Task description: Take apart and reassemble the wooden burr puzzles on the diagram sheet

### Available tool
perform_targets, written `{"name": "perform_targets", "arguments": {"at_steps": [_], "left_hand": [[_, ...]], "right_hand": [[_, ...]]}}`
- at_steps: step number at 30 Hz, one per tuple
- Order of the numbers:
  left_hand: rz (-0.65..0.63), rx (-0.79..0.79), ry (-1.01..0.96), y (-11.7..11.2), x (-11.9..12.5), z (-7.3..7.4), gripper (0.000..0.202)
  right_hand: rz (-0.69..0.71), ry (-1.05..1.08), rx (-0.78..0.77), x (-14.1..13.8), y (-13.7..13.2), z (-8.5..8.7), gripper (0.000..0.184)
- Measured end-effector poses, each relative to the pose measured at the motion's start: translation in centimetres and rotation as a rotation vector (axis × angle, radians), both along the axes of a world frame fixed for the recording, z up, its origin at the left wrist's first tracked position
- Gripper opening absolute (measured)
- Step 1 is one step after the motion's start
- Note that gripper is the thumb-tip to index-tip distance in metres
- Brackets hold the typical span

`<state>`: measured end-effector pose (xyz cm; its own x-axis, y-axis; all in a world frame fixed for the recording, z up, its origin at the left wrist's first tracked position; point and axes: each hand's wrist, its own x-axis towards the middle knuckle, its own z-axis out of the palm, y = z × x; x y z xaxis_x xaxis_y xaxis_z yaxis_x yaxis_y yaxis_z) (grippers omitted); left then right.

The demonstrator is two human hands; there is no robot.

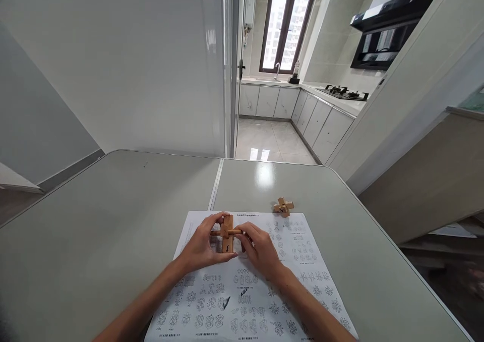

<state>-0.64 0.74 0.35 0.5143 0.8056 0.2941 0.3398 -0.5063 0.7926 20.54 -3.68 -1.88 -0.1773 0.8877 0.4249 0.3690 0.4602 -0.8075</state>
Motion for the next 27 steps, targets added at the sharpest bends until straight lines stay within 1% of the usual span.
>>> {"name": "perform_targets", "arguments": {"at_steps": [9,16,20,25,27], "left_hand": [[-0.019,-0.032,-0.013,0.06,-0.11,0.34,0.09],[-0.023,-0.074,-0.037,-0.05,-0.05,0.58,0.09],[-0.022,-0.047,-0.017,-0.24,0.11,0.83,0.087],[-0.025,-0.027,-0.024,-0.31,0.17,0.86,0.086],[-0.015,-0.029,-0.022,-0.32,0.16,0.84,0.086]], "right_hand": [[-0.024,-0.034,0.014,-0.07,-0.08,0.3,0.022],[-0.134,-0.101,0.102,-0.46,-0.19,-0.25,0.021],[-0.205,-0.089,0.09,-0.49,-0.08,-0.48,0.021],[-0.219,-0.075,0.078,-0.49,-0.07,-0.63,0.021],[-0.219,-0.06,0.051,-0.47,-0.05,-0.55,0.02]]}}
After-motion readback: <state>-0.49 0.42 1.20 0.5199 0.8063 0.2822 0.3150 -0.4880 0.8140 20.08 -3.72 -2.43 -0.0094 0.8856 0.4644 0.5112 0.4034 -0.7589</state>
